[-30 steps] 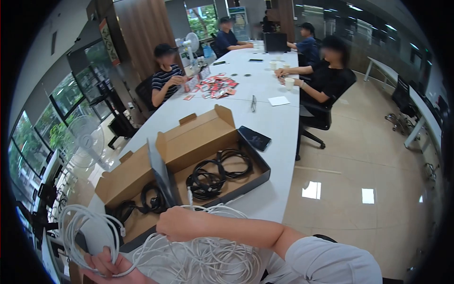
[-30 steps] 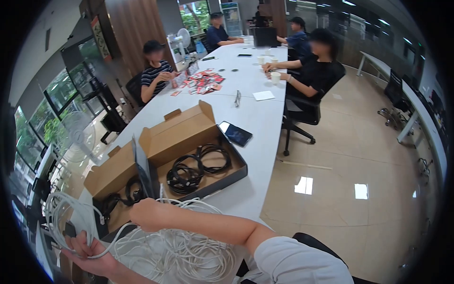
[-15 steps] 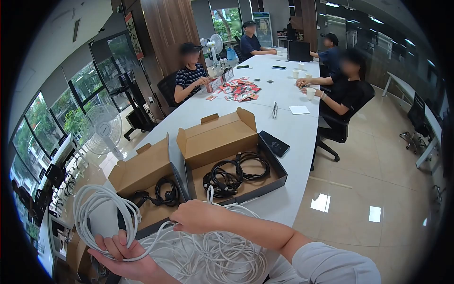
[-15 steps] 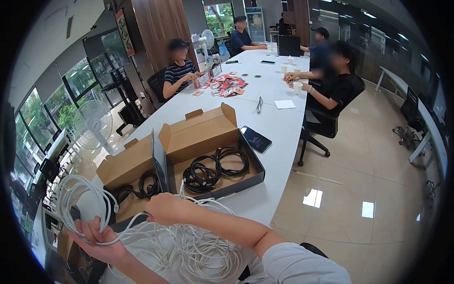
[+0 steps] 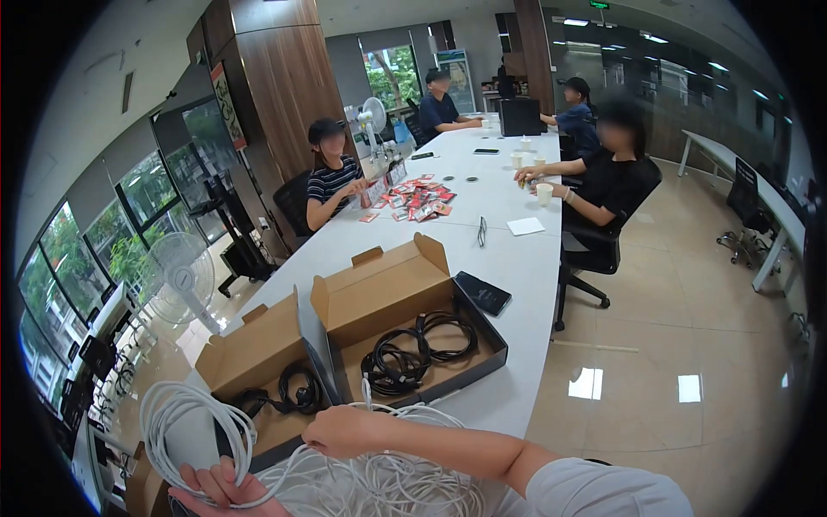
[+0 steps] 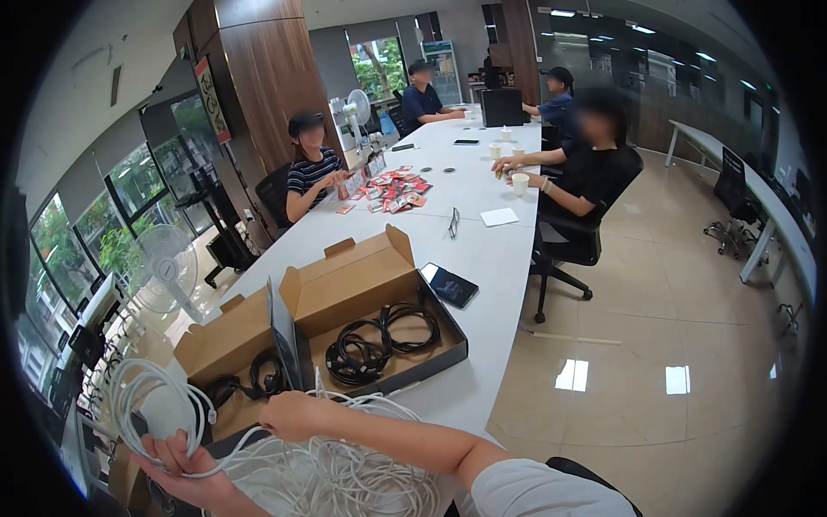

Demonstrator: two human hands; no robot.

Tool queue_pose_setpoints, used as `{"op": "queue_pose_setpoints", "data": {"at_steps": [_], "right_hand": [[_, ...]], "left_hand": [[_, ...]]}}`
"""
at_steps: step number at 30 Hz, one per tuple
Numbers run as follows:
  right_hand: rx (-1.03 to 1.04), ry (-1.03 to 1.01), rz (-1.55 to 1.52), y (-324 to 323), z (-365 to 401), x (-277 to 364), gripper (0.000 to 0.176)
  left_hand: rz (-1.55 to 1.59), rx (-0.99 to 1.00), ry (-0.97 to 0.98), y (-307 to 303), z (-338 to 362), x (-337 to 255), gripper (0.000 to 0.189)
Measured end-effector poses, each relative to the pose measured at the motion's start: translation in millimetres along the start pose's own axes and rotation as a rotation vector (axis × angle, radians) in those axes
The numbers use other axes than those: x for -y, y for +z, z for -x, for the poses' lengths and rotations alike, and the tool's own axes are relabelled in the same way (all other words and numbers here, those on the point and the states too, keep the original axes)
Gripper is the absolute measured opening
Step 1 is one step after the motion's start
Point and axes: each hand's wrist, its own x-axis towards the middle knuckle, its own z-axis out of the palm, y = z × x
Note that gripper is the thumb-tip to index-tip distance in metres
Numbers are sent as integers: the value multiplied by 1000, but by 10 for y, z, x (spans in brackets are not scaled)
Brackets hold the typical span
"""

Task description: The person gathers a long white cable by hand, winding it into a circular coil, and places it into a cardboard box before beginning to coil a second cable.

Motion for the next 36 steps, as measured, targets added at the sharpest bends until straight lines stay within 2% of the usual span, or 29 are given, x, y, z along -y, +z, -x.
{"op": "queue_pose_setpoints", "data": {"at_steps": [1,4,7,9,12,16,17,19,22,23,26,27,30,31,34,36], "right_hand": [[33,-8,-30,4,-10,-1,15],[53,-86,-77,156,-41,-102,15],[16,-129,-47,216,-82,-122,14],[-40,-125,-16,202,-79,-117,13],[-170,-5,-212,69,-68,-92,12],[-492,55,-360,-268,-13,36,6],[-611,24,-281,-338,34,104,5],[-842,-44,-119,-464,150,265,7],[-1030,-171,-7,-588,254,457,11],[-1004,-162,-8,-587,249,456,12],[-556,46,-6,-467,221,250,16],[-579,21,-35,-448,208,247,20],[-945,-126,-193,-631,414,564,21],[-1076,-234,-166,-690,467,642,22],[-1110,-189,-130,-636,370,633,24],[-675,-45,-362,-568,292,404,26]], "left_hand": [[-45,-5,0,-20,-10,-22,27],[-154,-298,23,260,55,-17,28],[-101,-124,15,59,30,-17,30],[-74,-122,-11,96,-5,-20,35],[-57,-115,-61,71,-9,-84,39],[-134,-218,44,128,-17,-103,39],[13,-236,22,166,-28,-121,39],[2,-147,-6,100,-22,-152,39],[99,-81,-26,86,-11,-204,38],[149,-67,-32,100,-2,-220,37],[167,-30,15,184,46,-228,36],[146,-18,9,189,39,-246,35],[107,7,-8,117,25,-299,33],[106,12,-15,77,3,-309,32],[152,24,-43,82,24,-300,31],[158,26,-42,157,70,-269,30]]}}
